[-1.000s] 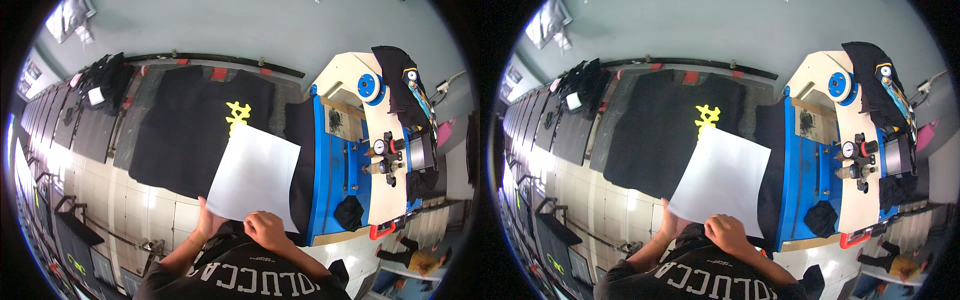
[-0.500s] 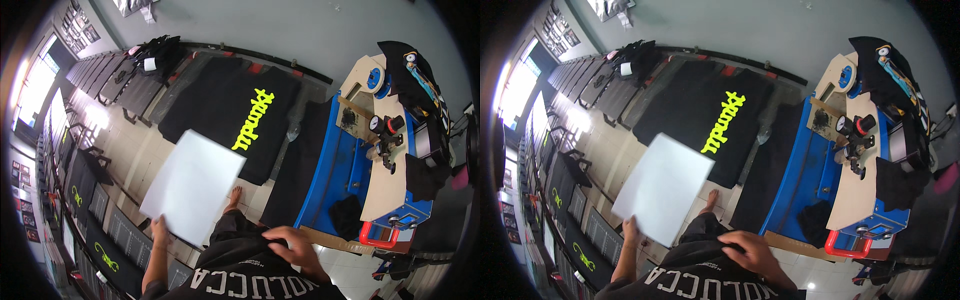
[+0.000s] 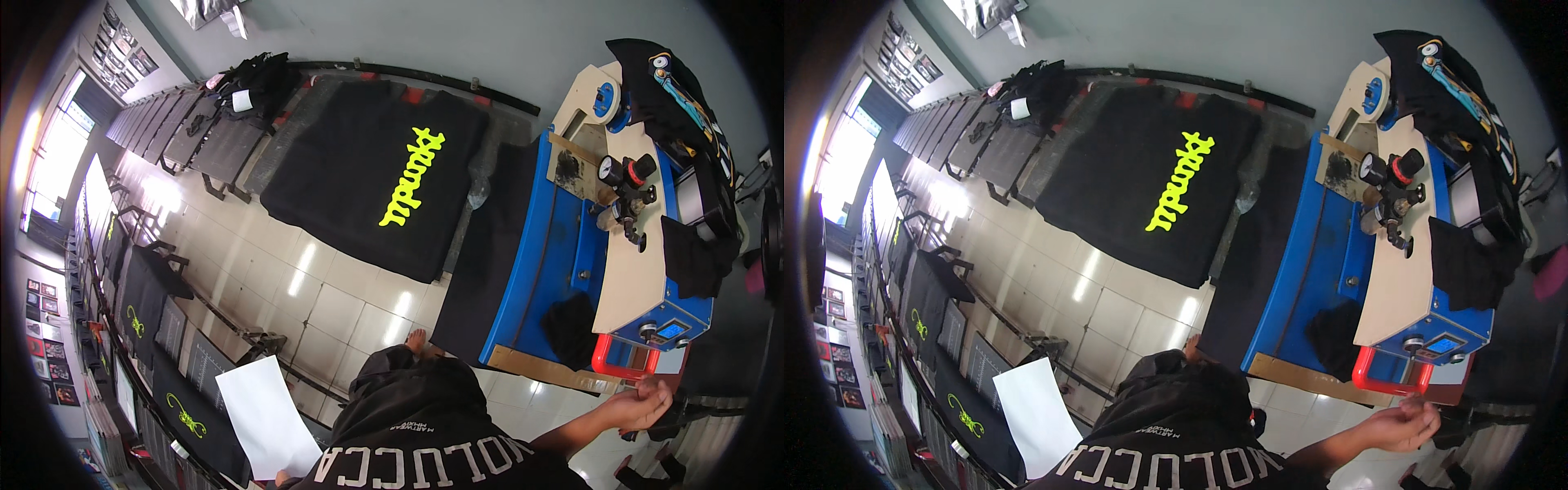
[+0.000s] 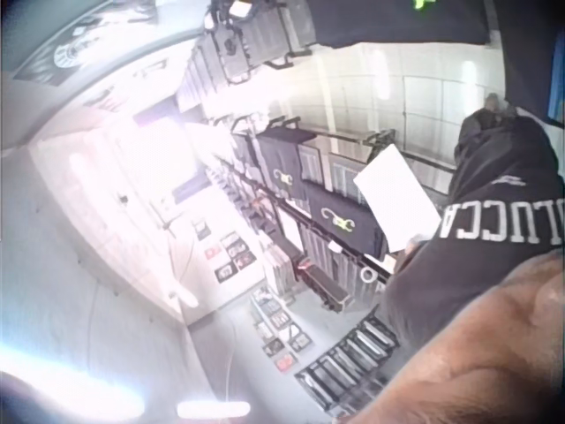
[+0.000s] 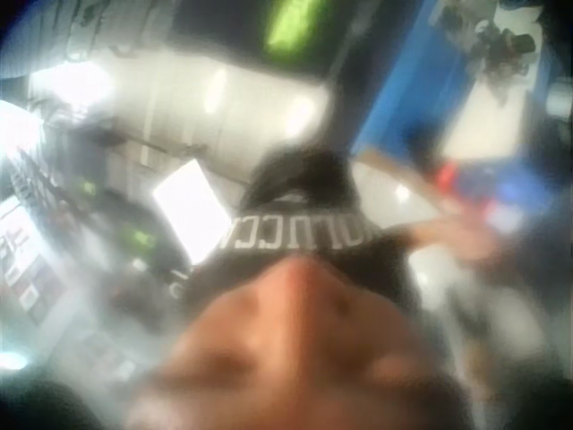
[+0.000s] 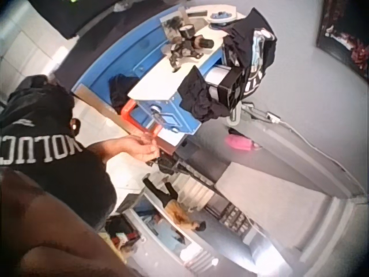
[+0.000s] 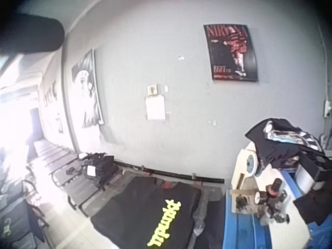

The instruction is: The person positions black t-shirts on a heat press machine, places a protective sheet over the design, activates the press, and then moves the processed shirts to a secondary workspace on the floor.

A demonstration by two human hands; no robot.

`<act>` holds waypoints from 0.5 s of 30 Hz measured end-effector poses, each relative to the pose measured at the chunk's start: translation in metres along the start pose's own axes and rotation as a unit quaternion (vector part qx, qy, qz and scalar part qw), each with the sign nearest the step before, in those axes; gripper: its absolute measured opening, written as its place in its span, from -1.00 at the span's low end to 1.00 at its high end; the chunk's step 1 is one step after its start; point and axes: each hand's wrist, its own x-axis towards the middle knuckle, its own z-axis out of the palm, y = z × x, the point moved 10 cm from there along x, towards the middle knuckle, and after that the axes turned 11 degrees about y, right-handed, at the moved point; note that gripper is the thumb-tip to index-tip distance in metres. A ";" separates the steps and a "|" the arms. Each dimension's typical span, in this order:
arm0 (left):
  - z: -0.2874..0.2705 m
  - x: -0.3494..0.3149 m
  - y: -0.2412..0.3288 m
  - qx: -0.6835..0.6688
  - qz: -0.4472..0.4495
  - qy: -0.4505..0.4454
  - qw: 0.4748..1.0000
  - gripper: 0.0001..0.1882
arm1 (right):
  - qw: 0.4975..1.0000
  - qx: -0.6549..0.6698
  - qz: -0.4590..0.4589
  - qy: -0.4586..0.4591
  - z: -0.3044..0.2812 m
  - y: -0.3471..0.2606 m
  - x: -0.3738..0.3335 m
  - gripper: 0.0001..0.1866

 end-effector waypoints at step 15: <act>0.024 0.061 0.071 0.233 0.068 0.001 0.970 -0.50 | 0.976 -0.186 -0.066 -0.090 -0.001 0.063 -0.013 -0.72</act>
